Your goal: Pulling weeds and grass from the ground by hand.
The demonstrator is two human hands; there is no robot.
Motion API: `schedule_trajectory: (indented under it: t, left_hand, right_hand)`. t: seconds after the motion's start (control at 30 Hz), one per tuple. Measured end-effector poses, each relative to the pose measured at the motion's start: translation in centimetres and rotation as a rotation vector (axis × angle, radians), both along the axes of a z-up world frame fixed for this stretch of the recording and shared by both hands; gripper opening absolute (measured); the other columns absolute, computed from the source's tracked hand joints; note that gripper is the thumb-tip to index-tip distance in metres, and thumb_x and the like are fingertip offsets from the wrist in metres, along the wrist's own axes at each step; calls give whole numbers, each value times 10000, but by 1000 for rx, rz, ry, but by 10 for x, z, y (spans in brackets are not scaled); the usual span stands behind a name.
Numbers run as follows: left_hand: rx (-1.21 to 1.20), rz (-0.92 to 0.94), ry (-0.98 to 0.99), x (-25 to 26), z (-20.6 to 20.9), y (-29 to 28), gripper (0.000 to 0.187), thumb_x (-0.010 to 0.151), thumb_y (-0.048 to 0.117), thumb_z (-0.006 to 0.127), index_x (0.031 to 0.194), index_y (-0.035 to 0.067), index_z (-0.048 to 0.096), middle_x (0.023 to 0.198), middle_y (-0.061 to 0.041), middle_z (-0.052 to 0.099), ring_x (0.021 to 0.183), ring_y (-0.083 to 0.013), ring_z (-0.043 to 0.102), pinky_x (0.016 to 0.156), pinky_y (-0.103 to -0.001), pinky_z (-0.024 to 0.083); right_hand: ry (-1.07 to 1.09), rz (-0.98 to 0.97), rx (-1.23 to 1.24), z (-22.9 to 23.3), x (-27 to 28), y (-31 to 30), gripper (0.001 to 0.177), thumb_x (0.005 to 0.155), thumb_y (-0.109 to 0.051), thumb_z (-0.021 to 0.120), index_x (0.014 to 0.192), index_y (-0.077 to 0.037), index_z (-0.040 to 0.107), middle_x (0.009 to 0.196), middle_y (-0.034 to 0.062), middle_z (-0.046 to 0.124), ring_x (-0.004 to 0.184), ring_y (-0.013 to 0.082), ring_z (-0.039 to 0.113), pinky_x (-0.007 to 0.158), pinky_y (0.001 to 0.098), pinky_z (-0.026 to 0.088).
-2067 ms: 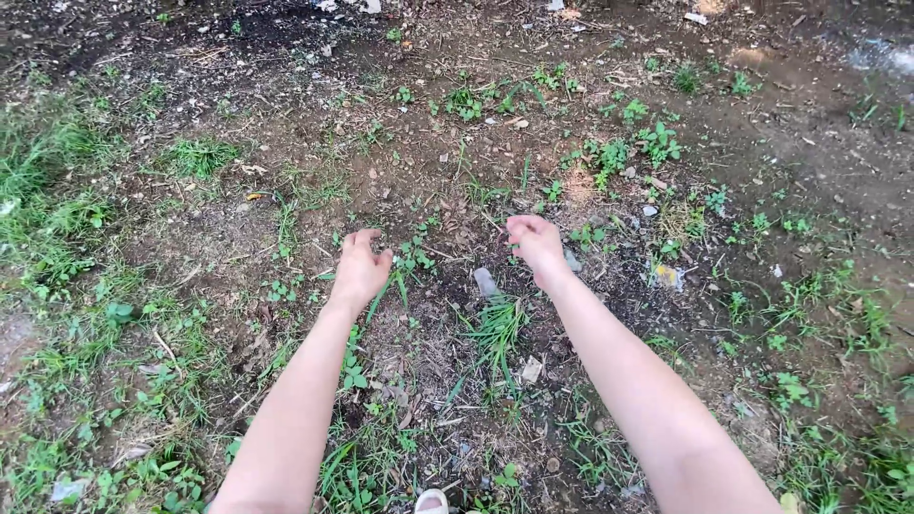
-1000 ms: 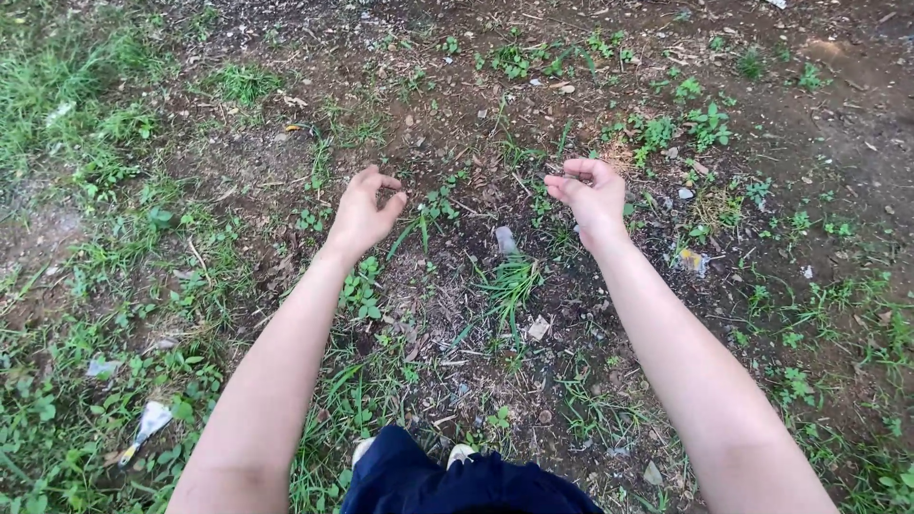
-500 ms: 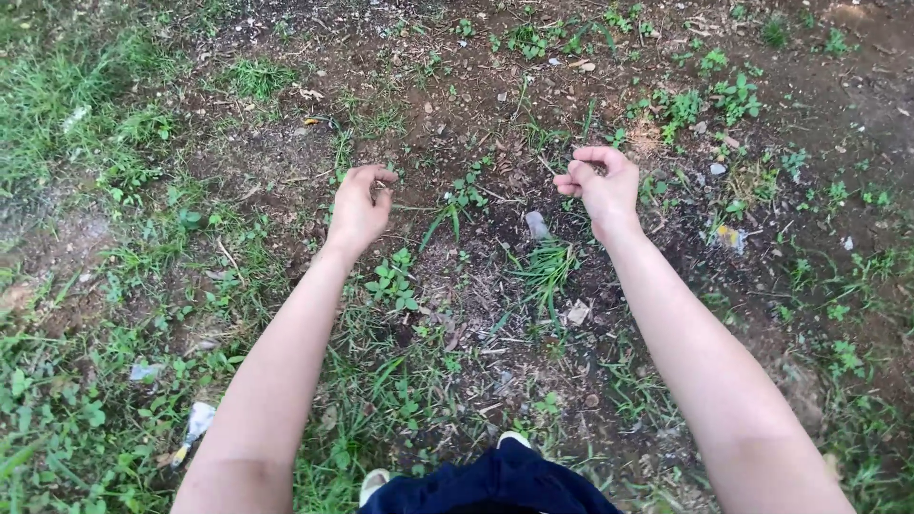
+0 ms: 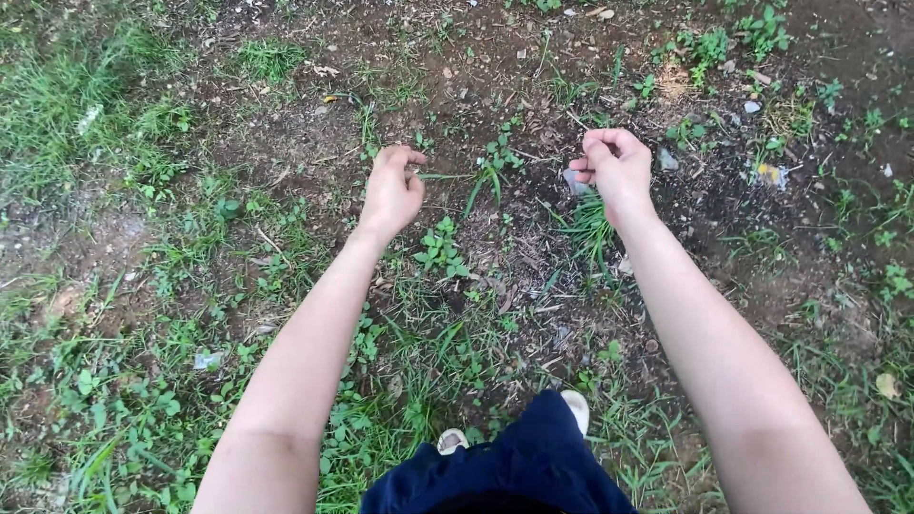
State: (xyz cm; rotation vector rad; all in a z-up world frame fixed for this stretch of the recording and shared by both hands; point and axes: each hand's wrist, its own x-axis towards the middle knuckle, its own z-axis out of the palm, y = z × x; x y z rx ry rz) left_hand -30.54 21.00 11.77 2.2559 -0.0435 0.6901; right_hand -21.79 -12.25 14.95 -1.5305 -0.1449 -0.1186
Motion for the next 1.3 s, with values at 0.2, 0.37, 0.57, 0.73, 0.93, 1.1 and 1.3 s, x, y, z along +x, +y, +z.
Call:
schedule_trajectory:
  t: [0.2, 0.37, 0.57, 0.73, 0.93, 1.1, 1.3]
  left_hand:
    - [-12, -7, 109, -39, 8, 20, 313, 911, 25, 592, 1213, 64, 665, 1290, -155, 592, 959, -196, 706, 931, -355, 551]
    - [-60, -21, 91, -54, -1, 31, 273, 934, 59, 612, 1203, 38, 652, 1207, -152, 641, 972, -205, 709, 911, -346, 566]
    - [-85, 3, 43, -78, -2, 27, 241, 955, 88, 629, 1183, 18, 657, 1129, -143, 686, 962, -216, 714, 900, -347, 575]
    - [-90, 57, 92, -113, 4, 14, 248, 943, 81, 621, 1181, 24, 659, 1135, -145, 672, 933, -217, 710, 867, -352, 570]
    - [-124, 50, 58, -149, -30, 3, 215, 973, 101, 618, 1168, 27, 671, 1109, -149, 687, 915, -219, 715, 850, -354, 574]
    - [-113, 88, 123, -189, -34, -12, 211, 960, 111, 625, 1156, 47, 671, 1093, -130, 705, 928, -206, 708, 852, -349, 571]
    - [-139, 84, 154, -207, -30, -17, 225, 965, 121, 602, 1174, 52, 651, 1096, -102, 704, 928, -190, 711, 866, -352, 567]
  right_hand:
    - [84, 23, -34, 9, -44, 28, 131, 1017, -92, 600, 1124, -33, 646, 979, 52, 678, 759, 147, 717, 605, 272, 579]
    - [108, 58, -67, 4, -69, 41, 142, 1007, -90, 549, 1101, -45, 646, 991, 37, 687, 776, 149, 726, 626, 279, 589]
    - [121, 115, -78, 0, -99, 49, 133, 1002, -105, 569, 1091, -52, 653, 1012, 54, 703, 782, 150, 725, 628, 283, 586]
    - [122, 147, -102, -4, -122, 46, 145, 1012, -118, 569, 1102, -44, 656, 1006, 55, 699, 772, 153, 720, 626, 282, 587]
    - [104, 133, -116, -18, -152, 30, 162, 1008, -99, 550, 1122, -34, 646, 1001, 65, 718, 755, 151, 722, 610, 285, 590]
    - [92, 138, -104, -20, -179, 20, 141, 1015, -106, 560, 1110, -40, 640, 997, 70, 718, 749, 147, 728, 618, 282, 598]
    - [95, 135, -126, -19, -197, 26, 139, 1026, -124, 566, 1109, -46, 645, 994, 57, 724, 749, 134, 718, 621, 277, 587]
